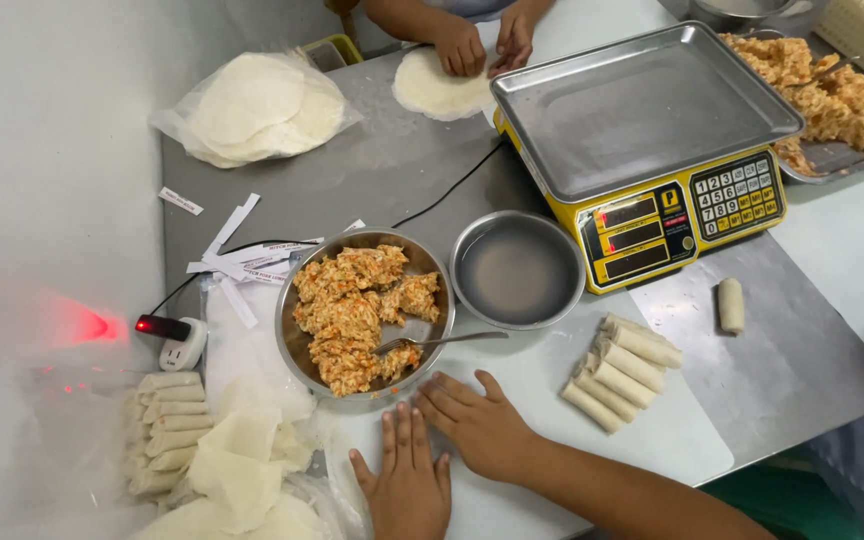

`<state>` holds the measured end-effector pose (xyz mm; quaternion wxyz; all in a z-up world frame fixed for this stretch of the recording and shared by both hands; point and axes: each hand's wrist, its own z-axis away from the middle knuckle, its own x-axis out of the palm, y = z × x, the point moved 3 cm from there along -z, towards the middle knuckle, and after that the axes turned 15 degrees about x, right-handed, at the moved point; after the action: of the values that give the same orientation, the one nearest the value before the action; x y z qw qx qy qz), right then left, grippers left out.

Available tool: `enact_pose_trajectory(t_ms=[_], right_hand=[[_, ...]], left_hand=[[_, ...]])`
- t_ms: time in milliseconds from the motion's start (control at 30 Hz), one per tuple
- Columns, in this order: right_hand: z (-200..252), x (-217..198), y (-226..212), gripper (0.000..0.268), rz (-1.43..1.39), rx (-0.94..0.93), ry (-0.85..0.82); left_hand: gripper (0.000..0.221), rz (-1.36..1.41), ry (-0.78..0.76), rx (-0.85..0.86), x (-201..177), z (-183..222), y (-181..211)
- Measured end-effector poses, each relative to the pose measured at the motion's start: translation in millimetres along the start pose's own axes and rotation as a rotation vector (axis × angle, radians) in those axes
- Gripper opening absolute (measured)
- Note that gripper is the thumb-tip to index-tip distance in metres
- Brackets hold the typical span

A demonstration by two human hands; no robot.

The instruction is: Assembling spring rolls by placing filling on wrappers and rolling them up on a production table.

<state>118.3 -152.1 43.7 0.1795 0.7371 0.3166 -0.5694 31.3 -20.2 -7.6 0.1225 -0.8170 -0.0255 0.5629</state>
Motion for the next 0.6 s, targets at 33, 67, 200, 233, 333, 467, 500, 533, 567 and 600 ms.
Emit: enact_pose_trajectory(t_ms=[33,67,200,233,333,467,500,533,567,600], right_hand=[[-2.2,-2.2,-0.5,0.066,-0.006,0.025,-0.013],[-4.8,-4.5,-1.1,0.067,-0.012,0.05,-0.026],[8.8,-19.3,-0.9,0.064,-0.085,0.0,0.004],[8.7,-18.7,-1.5,0.062,-0.083,-0.005,0.022],[-2.7,-7.6,-0.6,0.064,-0.056,0.011,0.027],[-24.2,5.1,-1.1,0.06,-0.044,0.058,0.067],[-26.4,4.9,-1.9,0.06,-0.043,0.06,0.069],[-28.5,3.7,-2.5,0.057,-0.054,0.068,0.111],[-29.8,2.8,-3.8,0.054,-0.066,0.075,0.151],[-20.5,0.4,-4.6,0.054,-0.067,0.077,0.15]], left_hand=[[0.081,0.024,-0.012,-0.01,-0.5,-1.8,-2.1],[0.075,0.048,-0.025,-0.021,-1.0,-3.8,-4.4],[0.077,0.087,0.105,-0.031,-24.0,1.1,6.1],[0.082,0.084,0.096,-0.052,-17.0,2.6,7.6],[0.088,0.042,0.034,-0.062,5.2,-2.4,1.9],[0.083,0.096,-0.11,-0.083,4.6,-25.8,-11.8],[0.083,0.096,-0.109,-0.081,4.9,-28.2,-13.1],[0.082,0.125,-0.136,-0.087,6.5,-30.4,-14.4],[0.081,0.155,-0.167,-0.093,8.1,-31.3,-15.6],[0.081,0.155,-0.168,-0.091,7.3,-23.8,-12.4]])
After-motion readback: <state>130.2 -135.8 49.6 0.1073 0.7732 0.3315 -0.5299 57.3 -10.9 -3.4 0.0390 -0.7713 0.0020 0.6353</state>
